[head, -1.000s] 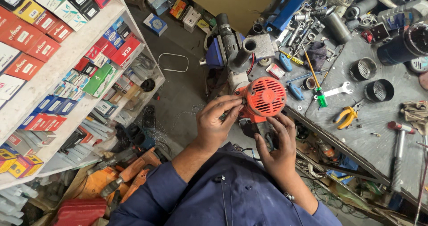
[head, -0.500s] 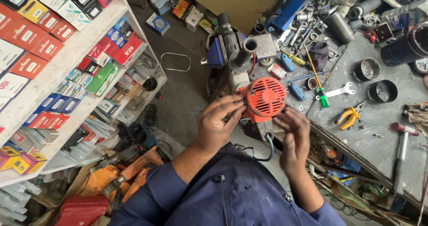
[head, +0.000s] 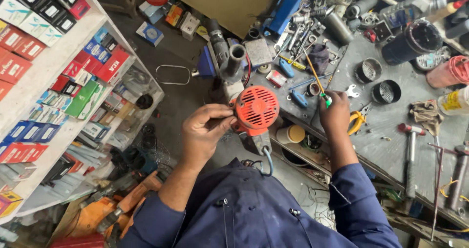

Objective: The person uses a T-handle wrench to tighten a bolt on an orange electric motor mounted in a blue bench vise. They then use a screwdriver to tighten a screw on the motor's casing. The person briefly turns a wall switch and tests the motor by hand.

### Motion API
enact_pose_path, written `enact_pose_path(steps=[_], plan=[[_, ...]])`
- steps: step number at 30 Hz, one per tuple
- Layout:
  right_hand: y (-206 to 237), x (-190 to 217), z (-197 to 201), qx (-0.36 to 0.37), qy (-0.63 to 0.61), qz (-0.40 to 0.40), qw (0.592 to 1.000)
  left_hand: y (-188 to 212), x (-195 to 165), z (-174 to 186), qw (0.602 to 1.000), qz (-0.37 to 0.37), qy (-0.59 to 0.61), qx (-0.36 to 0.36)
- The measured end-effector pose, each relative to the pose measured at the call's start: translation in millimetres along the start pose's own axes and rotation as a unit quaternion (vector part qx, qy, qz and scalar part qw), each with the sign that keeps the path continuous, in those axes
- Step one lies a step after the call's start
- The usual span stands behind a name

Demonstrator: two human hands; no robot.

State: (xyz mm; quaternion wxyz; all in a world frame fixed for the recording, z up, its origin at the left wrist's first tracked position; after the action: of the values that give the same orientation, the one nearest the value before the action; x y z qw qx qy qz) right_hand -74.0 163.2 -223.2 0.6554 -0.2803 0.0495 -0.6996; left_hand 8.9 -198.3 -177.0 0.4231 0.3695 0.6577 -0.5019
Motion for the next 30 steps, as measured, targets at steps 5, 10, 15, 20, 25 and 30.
enact_pose_path(steps=[5,10,15,20,25,30], plan=[[-25.7,-7.7,-0.9,0.035,0.052,0.0,0.998,4.1,5.7,-4.5,1.0,-0.008,-0.002,0.006],[-37.7,-14.7,-5.5,0.103,0.055,-0.024,0.993,8.6,14.5,-12.2,1.0,-0.009,0.008,-0.022],[-37.1,-34.6,-19.2,0.1,0.026,0.001,0.995,10.6,17.6,-15.2,0.999,-0.024,-0.012,-0.033],[-23.7,-27.8,-16.5,0.045,-0.376,-0.212,0.901,9.3,13.6,-13.5,0.999,-0.003,0.023,-0.034],[12.4,79.5,64.0,-0.089,-0.24,0.201,0.946,4.5,13.1,-0.8,1.0,-0.003,0.016,0.015],[25.7,202.9,117.1,0.014,-0.106,0.288,0.952,-4.4,21.6,7.5,0.997,0.025,0.044,0.052]])
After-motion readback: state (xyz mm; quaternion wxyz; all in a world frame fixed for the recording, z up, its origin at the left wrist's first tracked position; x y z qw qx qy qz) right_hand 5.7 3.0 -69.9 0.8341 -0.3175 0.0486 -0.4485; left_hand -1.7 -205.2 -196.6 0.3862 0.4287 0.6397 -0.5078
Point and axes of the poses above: each hand's wrist, its own y-axis away from the middle knuckle, its own z-axis out of the back of the hand, x = y × z, the point moved 1 cm from there along -y, towards the middle knuckle, and after that the axes turned 5 degrees about -x, right-handed, at the moved point
